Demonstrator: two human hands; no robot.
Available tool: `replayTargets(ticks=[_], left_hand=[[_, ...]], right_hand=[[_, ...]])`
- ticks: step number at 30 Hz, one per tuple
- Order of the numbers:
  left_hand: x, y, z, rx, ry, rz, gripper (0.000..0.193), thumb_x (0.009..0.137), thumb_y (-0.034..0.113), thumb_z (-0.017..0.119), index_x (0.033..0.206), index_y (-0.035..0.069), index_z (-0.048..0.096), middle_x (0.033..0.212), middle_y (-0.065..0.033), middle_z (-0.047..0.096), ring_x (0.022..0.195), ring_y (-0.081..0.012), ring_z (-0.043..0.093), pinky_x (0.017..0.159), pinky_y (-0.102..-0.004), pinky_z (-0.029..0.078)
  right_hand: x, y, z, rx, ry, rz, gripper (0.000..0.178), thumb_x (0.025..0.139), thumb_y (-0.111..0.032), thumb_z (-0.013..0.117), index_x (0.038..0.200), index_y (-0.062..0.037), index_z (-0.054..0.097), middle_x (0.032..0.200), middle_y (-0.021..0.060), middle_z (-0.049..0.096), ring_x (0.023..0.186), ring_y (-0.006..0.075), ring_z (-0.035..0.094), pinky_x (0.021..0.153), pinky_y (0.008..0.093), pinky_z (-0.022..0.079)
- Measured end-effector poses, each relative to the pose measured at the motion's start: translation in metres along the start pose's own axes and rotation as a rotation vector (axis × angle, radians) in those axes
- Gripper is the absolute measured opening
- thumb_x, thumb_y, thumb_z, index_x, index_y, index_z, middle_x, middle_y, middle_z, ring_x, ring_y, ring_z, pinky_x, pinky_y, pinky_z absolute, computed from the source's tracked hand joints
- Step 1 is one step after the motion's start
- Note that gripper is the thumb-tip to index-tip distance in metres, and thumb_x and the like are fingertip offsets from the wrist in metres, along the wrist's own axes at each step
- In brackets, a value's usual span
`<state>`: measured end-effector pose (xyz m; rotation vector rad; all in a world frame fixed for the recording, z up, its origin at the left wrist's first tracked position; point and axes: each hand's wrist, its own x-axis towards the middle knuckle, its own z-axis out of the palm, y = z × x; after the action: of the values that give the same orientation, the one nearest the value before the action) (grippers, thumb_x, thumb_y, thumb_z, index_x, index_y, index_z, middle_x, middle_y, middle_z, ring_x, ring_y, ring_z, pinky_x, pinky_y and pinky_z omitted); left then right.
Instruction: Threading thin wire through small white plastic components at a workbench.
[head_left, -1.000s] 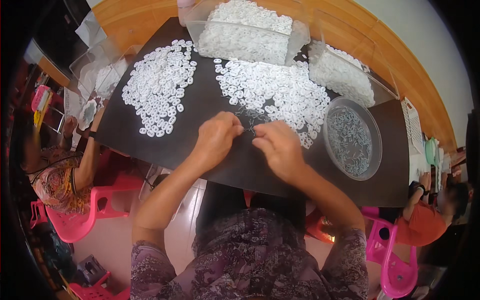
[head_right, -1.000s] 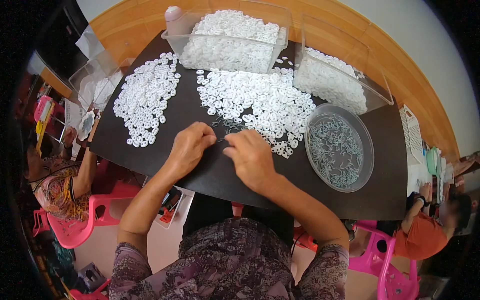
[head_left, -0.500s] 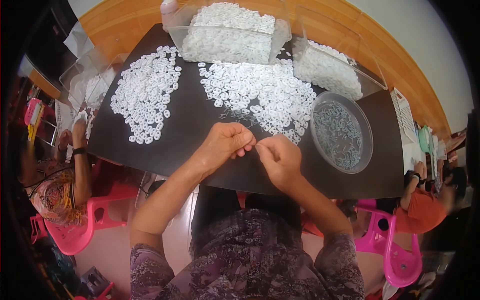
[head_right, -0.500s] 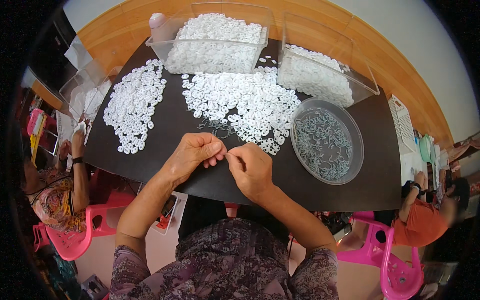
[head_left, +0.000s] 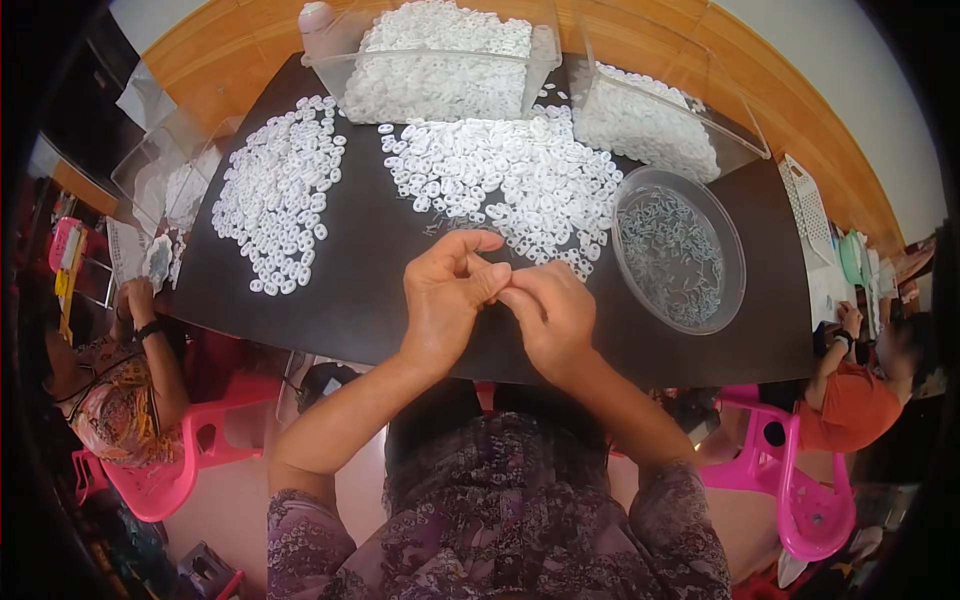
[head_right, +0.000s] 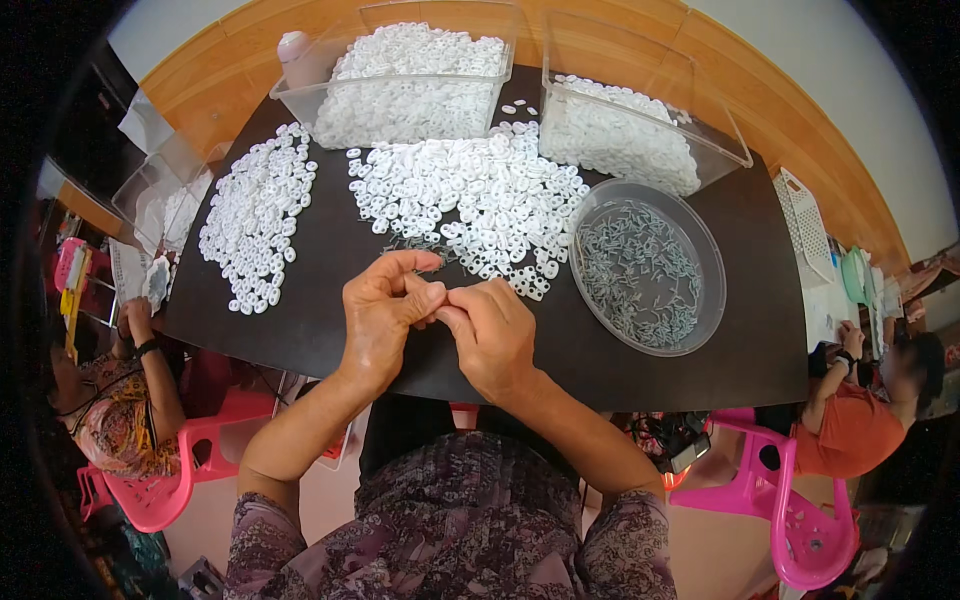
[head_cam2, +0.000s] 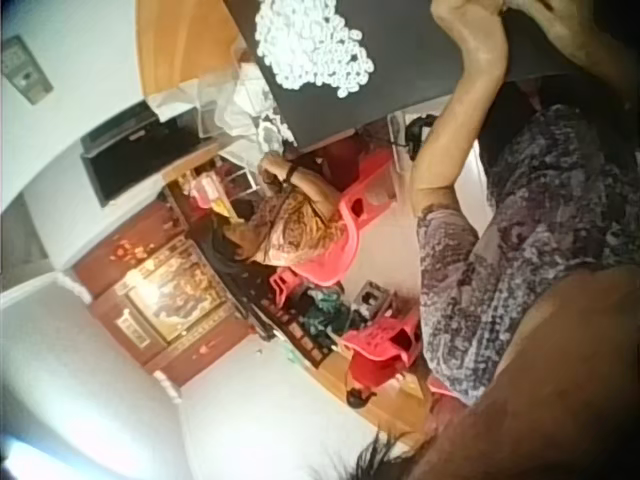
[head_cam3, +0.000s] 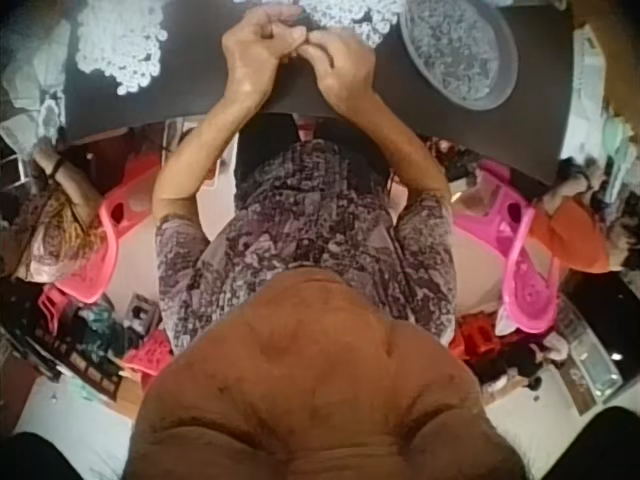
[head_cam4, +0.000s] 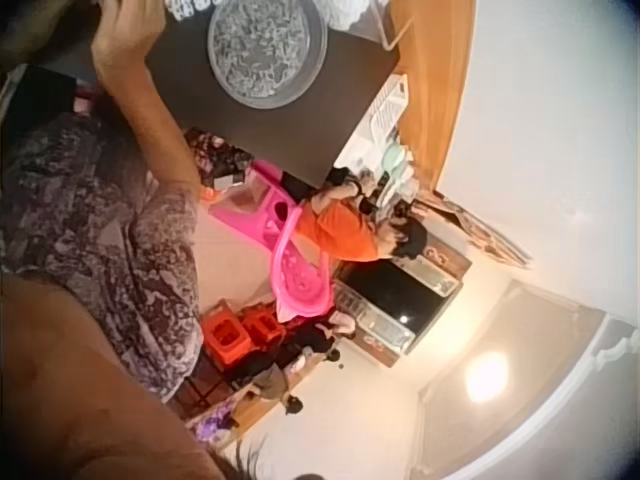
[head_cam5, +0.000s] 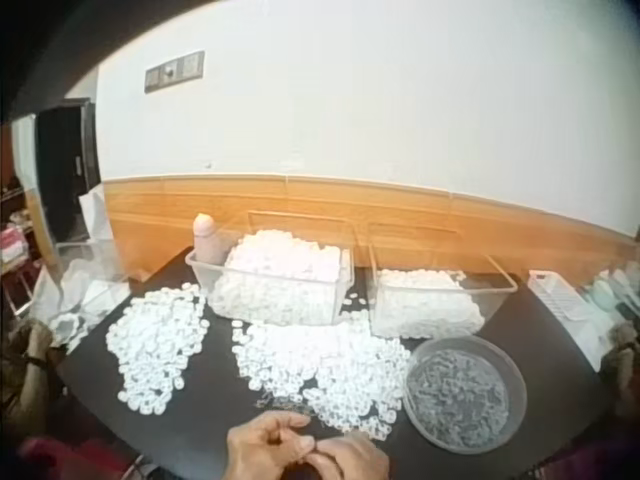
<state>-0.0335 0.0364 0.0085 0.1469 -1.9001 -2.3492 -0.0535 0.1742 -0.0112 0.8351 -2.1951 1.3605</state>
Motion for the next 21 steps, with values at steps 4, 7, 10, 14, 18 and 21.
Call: replayTargets(ticks=[4,7,10,14,18,21], left_hand=[[-0.01,-0.004,0.004,0.065,0.013,0.066,0.025,0.083,0.009,0.067,0.104,-0.002,0.059,0.068,0.0014,0.057,0.059,-0.003,0.047,0.055,-0.0172,0.039],[-0.016,-0.007,0.006,0.04,-0.005,0.062,0.024,0.085,0.009,0.065,0.106,-0.001,0.059,0.068,0.0028,0.056,0.062,-0.0026,0.048,0.057,-0.0179,0.042],[-0.021,-0.008,0.009,0.214,0.042,0.102,0.019,0.086,0.009,0.064,0.102,-0.001,0.061,0.069,0.0008,0.057,0.065,-0.0031,0.05,0.06,-0.0195,0.044],[0.0,-0.013,0.0,0.698,0.074,0.536,0.011,0.077,0.002,0.065,0.088,0.003,0.064,0.072,-0.0108,0.062,0.064,-0.0234,0.059,0.06,-0.0316,0.047],[0.048,-0.011,-0.005,1.041,0.126,0.732,0.009,0.073,0.003,0.063,0.082,0.006,0.064,0.074,-0.0105,0.06,0.072,-0.0291,0.058,0.061,-0.0391,0.046],[0.077,-0.021,-0.004,1.252,0.069,0.752,0.006,0.073,0.006,0.064,0.079,0.006,0.065,0.075,-0.0112,0.056,0.075,-0.0285,0.055,0.063,-0.0389,0.044]], right_hand=[[-0.004,-0.003,0.0,-0.141,0.077,-0.23,0.015,0.069,0.004,0.068,0.081,-0.0008,0.059,0.072,0.0084,0.056,0.062,0.0246,0.053,0.052,0.0331,0.042],[-0.008,-0.004,0.001,-0.147,0.096,-0.273,0.016,0.068,0.006,0.068,0.08,0.0002,0.058,0.07,0.0087,0.055,0.059,0.0244,0.051,0.05,0.033,0.041],[-0.012,-0.005,-0.003,-0.115,0.078,-0.265,0.016,0.066,0.007,0.067,0.077,0.0,0.058,0.068,0.0087,0.053,0.056,0.0239,0.049,0.048,0.0331,0.039],[-0.017,-0.001,-0.006,-0.029,0.031,-0.132,0.015,0.066,0.007,0.066,0.074,-0.0016,0.057,0.064,0.0073,0.051,0.054,0.0223,0.049,0.047,0.0326,0.038],[-0.022,0.001,-0.012,-0.01,0.006,0.152,0.006,0.075,0.0,0.065,0.073,-0.0038,0.062,0.066,0.0044,0.054,0.055,0.0146,0.05,0.049,0.0285,0.038],[-0.022,0.001,-0.009,0.004,0.035,0.143,0.005,0.075,0.0,0.066,0.073,-0.0037,0.062,0.065,0.0048,0.054,0.054,0.0153,0.05,0.049,0.0282,0.038]])
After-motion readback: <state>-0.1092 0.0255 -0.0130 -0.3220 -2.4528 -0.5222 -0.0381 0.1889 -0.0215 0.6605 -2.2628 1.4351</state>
